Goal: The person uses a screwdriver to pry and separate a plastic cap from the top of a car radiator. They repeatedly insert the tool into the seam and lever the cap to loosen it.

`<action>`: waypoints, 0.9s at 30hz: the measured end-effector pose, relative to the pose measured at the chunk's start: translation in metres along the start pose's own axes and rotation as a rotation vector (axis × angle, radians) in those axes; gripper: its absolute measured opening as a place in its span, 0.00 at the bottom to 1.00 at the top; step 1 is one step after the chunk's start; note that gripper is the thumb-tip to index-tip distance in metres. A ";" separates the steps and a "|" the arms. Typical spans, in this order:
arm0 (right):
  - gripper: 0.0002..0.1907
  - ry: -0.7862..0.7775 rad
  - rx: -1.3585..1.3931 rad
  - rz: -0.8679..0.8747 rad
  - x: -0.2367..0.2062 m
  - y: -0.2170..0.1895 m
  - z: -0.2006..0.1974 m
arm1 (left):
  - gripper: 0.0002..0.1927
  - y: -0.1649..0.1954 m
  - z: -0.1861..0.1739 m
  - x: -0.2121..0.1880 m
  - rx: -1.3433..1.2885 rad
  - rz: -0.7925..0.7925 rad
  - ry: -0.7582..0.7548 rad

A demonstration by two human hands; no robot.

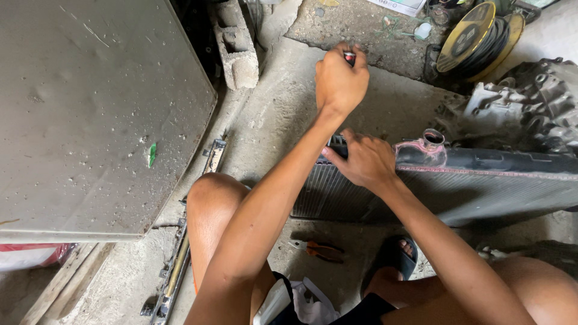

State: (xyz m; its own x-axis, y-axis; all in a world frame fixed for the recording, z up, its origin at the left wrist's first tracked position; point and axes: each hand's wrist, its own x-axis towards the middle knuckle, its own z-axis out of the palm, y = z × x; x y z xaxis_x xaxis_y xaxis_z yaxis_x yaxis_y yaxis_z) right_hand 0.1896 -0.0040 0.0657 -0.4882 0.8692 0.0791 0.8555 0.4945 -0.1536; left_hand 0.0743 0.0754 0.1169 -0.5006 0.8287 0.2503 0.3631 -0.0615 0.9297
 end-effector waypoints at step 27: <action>0.34 0.026 -0.005 -0.017 0.000 0.001 0.002 | 0.16 0.001 -0.004 -0.003 -0.020 0.034 0.018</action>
State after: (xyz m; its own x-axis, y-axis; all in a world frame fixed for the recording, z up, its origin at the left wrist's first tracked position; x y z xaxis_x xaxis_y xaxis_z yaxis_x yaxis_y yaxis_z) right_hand 0.1901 -0.0037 0.0632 -0.4978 0.8606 0.1076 0.8481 0.5090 -0.1468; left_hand 0.0727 0.0708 0.1180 -0.5021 0.8161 0.2860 0.3644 -0.1003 0.9258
